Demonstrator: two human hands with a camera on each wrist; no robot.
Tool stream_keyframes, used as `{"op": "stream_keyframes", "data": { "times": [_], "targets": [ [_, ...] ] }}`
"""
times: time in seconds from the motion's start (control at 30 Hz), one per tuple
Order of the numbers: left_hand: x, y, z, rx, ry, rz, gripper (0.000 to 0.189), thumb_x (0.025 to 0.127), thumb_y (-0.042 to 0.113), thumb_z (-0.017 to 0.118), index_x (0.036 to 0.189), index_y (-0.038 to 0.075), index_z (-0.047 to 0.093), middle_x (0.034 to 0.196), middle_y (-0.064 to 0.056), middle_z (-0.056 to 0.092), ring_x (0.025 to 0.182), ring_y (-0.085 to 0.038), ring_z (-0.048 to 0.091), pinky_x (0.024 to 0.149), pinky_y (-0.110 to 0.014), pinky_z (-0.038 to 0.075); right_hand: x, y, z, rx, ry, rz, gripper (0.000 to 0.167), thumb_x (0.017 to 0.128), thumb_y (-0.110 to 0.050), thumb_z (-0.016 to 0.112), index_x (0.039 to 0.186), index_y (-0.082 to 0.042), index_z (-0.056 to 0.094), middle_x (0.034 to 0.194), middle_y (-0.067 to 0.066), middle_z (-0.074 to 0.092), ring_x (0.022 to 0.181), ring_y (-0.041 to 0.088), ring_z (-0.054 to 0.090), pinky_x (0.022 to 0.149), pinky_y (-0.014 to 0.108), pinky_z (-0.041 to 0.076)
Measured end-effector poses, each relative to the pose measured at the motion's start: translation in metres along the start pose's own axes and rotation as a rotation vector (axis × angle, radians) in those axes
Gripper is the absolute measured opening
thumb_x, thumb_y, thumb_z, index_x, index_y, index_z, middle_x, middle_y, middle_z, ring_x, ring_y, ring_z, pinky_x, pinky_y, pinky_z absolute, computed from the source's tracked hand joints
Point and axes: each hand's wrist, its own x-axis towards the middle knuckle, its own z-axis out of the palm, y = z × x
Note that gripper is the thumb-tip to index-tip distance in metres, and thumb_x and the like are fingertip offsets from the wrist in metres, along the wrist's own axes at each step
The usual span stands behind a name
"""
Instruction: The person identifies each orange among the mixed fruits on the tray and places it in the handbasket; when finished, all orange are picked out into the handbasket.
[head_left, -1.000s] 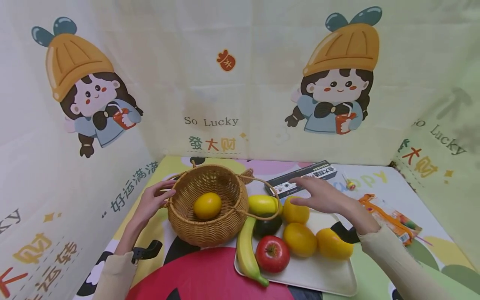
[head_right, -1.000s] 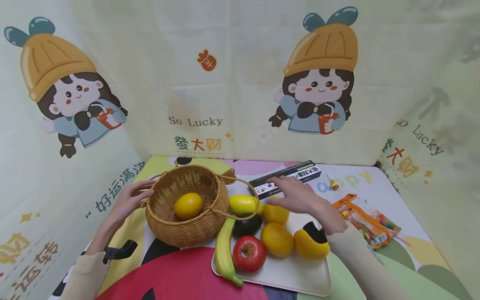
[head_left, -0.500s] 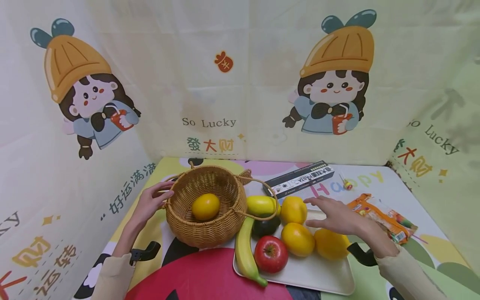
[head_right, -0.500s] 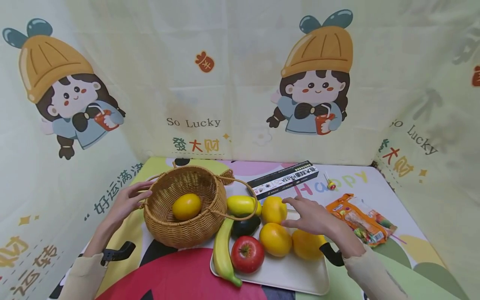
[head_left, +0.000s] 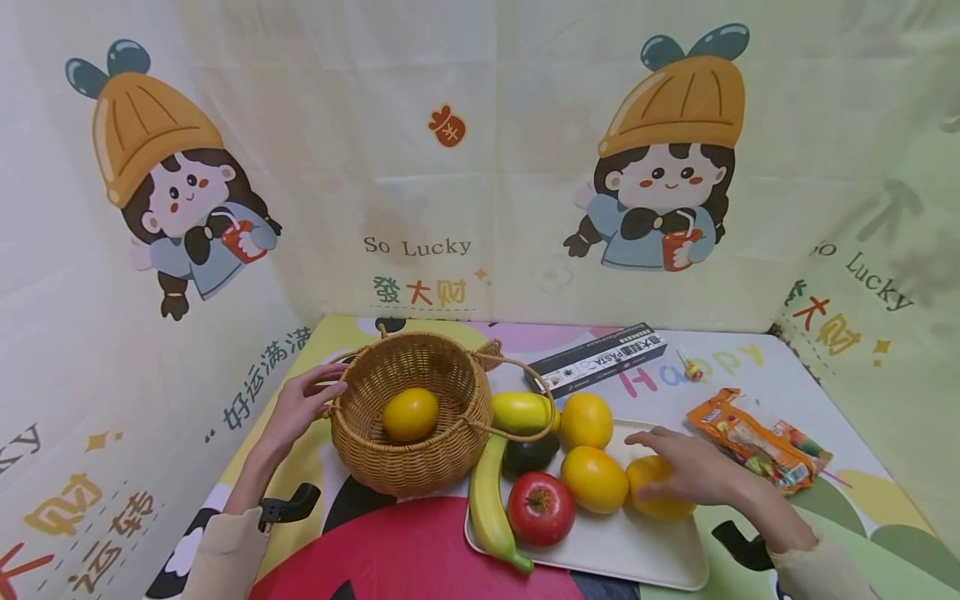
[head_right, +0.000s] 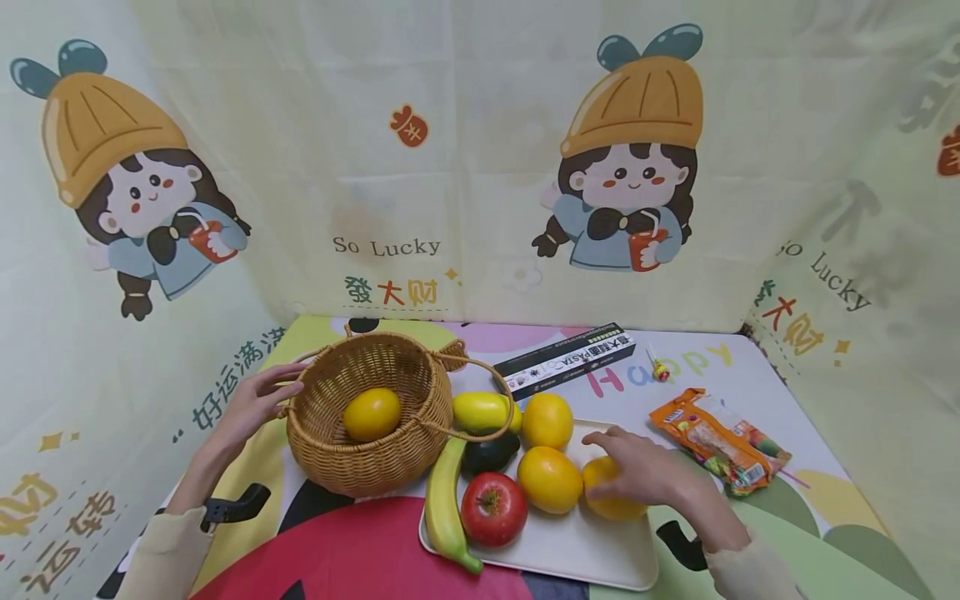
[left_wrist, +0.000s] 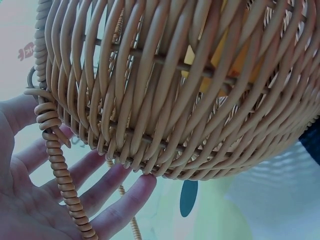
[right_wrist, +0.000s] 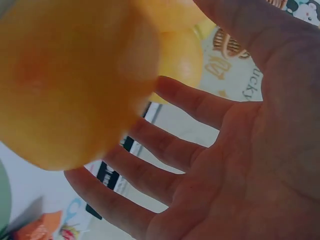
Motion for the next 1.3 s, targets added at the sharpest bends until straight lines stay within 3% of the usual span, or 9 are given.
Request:
{"op": "stream_keyframes", "data": {
  "times": [0.13, 0.3, 0.5, 0.83, 1.07, 1.17, 1.3],
  "targets": [
    [0.0, 0.0, 0.0, 0.0, 0.0, 0.0, 0.046, 0.097, 0.025, 0.058, 0.136, 0.003, 0.051, 0.133, -0.025, 0.052, 0.093, 0.003, 0.056, 0.074, -0.022, 0.05, -0.001, 0.004, 0.006, -0.002, -0.026, 0.011, 0.067, 0.071, -0.041, 0.081, 0.127, -0.011, 0.059, 0.115, 0.01, 0.059, 0.087, 0.021, 0.054, 0.079, 0.05, 0.05],
    [-0.001, 0.001, -0.001, 0.008, -0.002, -0.001, 0.048, 0.097, 0.029, 0.058, 0.137, 0.003, 0.051, 0.134, -0.024, 0.052, 0.1, -0.008, 0.058, 0.075, -0.023, 0.05, -0.003, 0.009, 0.014, -0.053, -0.005, -0.045, 0.066, 0.068, -0.041, 0.082, 0.123, -0.01, 0.061, 0.106, 0.001, 0.059, 0.082, 0.015, 0.051, 0.073, 0.039, 0.048],
    [-0.001, 0.001, -0.001, 0.014, 0.001, -0.001, 0.047, 0.097, 0.027, 0.057, 0.137, 0.003, 0.051, 0.134, -0.024, 0.052, 0.107, -0.021, 0.057, 0.076, -0.023, 0.051, -0.003, 0.016, 0.022, -0.06, 0.015, -0.09, 0.068, 0.064, -0.036, 0.085, 0.122, -0.01, 0.06, 0.099, -0.003, 0.058, 0.081, 0.013, 0.05, 0.072, 0.036, 0.047],
    [-0.002, 0.0, -0.002, 0.012, 0.006, 0.004, 0.046, 0.097, 0.027, 0.057, 0.137, 0.003, 0.051, 0.133, -0.024, 0.052, 0.097, -0.002, 0.056, 0.075, -0.023, 0.05, -0.002, 0.015, 0.023, -0.03, 0.01, -0.085, 0.065, 0.062, -0.033, 0.086, 0.118, -0.013, 0.06, 0.097, -0.004, 0.056, 0.081, 0.014, 0.049, 0.07, 0.034, 0.045],
    [-0.002, -0.001, -0.001, -0.003, 0.006, 0.009, 0.048, 0.097, 0.029, 0.058, 0.136, 0.002, 0.051, 0.133, -0.025, 0.052, 0.093, 0.003, 0.056, 0.074, -0.023, 0.051, -0.002, 0.017, 0.024, -0.02, 0.013, -0.102, 0.064, 0.063, -0.036, 0.086, 0.117, -0.013, 0.06, 0.096, -0.004, 0.056, 0.081, 0.015, 0.049, 0.07, 0.036, 0.044],
    [-0.003, 0.0, 0.0, 0.005, 0.008, 0.006, 0.048, 0.097, 0.029, 0.058, 0.137, 0.003, 0.051, 0.133, -0.025, 0.052, 0.098, -0.004, 0.058, 0.074, -0.022, 0.051, -0.002, 0.017, 0.024, -0.016, 0.015, -0.09, 0.064, 0.062, -0.037, 0.086, 0.116, -0.014, 0.06, 0.097, -0.005, 0.056, 0.082, 0.015, 0.049, 0.071, 0.037, 0.044],
    [-0.002, 0.002, 0.001, -0.001, 0.005, 0.006, 0.048, 0.097, 0.029, 0.057, 0.137, 0.003, 0.051, 0.133, -0.025, 0.052, 0.107, -0.024, 0.059, 0.074, -0.022, 0.051, -0.001, 0.019, 0.019, -0.041, 0.039, -0.112, 0.064, 0.062, -0.037, 0.086, 0.116, -0.013, 0.06, 0.099, -0.004, 0.059, 0.083, 0.015, 0.049, 0.071, 0.037, 0.044]
  ]
}}
